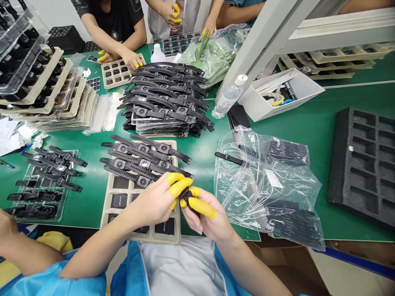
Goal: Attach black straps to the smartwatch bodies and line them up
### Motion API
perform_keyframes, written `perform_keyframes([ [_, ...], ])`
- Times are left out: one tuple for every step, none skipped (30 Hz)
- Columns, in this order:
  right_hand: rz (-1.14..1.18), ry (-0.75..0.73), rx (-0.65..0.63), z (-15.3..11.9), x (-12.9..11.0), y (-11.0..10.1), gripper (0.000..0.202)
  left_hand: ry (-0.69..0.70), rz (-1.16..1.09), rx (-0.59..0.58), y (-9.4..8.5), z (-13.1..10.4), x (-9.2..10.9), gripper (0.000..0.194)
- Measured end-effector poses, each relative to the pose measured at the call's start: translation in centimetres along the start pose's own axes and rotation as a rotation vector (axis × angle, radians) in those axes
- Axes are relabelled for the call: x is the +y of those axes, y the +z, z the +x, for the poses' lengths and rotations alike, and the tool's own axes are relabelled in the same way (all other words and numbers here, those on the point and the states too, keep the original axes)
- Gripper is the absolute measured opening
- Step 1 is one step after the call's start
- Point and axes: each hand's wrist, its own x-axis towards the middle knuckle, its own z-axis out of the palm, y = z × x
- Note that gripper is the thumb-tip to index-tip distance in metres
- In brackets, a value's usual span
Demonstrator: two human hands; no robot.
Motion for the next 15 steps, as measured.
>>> perform_keyframes([
  [0.014, 0.006, 0.011, 0.04, -0.07, 0.01, 0.030, 0.010, -0.015, -0.009, -0.17, 0.09, 0.06, 0.058],
  [0.016, 0.010, 0.020, 0.07, -0.15, 0.00, 0.030, 0.023, -0.033, -0.018, -0.34, 0.16, 0.12, 0.057],
  [0.009, 0.017, 0.029, 0.09, -0.24, -0.03, 0.031, 0.031, -0.042, -0.026, -0.46, 0.21, 0.18, 0.056],
  [-0.002, 0.029, 0.038, 0.10, -0.33, -0.08, 0.031, 0.032, -0.030, -0.035, -0.53, 0.22, 0.23, 0.055],
  [-0.014, 0.046, 0.047, 0.10, -0.42, -0.14, 0.033, 0.028, 0.009, -0.045, -0.55, 0.20, 0.27, 0.053],
  [-0.026, 0.065, 0.056, 0.10, -0.50, -0.21, 0.034, 0.021, 0.066, -0.057, -0.51, 0.14, 0.30, 0.051],
  [-0.040, 0.082, 0.063, 0.09, -0.56, -0.28, 0.035, 0.012, 0.128, -0.073, -0.44, 0.06, 0.32, 0.050],
  [-0.056, 0.097, 0.067, 0.07, -0.60, -0.34, 0.036, 0.002, 0.178, -0.091, -0.37, -0.02, 0.32, 0.048],
  [-0.074, 0.106, 0.067, 0.04, -0.61, -0.41, 0.037, -0.002, 0.204, -0.107, -0.31, -0.09, 0.30, 0.047],
  [-0.093, 0.107, 0.063, 0.01, -0.58, -0.47, 0.038, 0.001, 0.202, -0.116, -0.28, -0.13, 0.27, 0.046],
  [-0.111, 0.101, 0.058, -0.03, -0.54, -0.54, 0.038, 0.007, 0.178, -0.120, -0.29, -0.15, 0.21, 0.046],
  [-0.126, 0.089, 0.053, -0.07, -0.47, -0.63, 0.038, 0.011, 0.139, -0.118, -0.33, -0.13, 0.13, 0.046],
  [-0.140, 0.071, 0.053, -0.11, -0.41, -0.73, 0.038, 0.010, 0.096, -0.108, -0.40, -0.09, 0.03, 0.046],
  [-0.155, 0.047, 0.056, -0.15, -0.36, -0.84, 0.037, 0.004, 0.053, -0.086, -0.46, -0.04, -0.09, 0.045],
  [-0.174, 0.019, 0.061, -0.18, -0.33, -0.95, 0.036, -0.008, 0.013, -0.052, -0.50, 0.02, -0.21, 0.043],
])
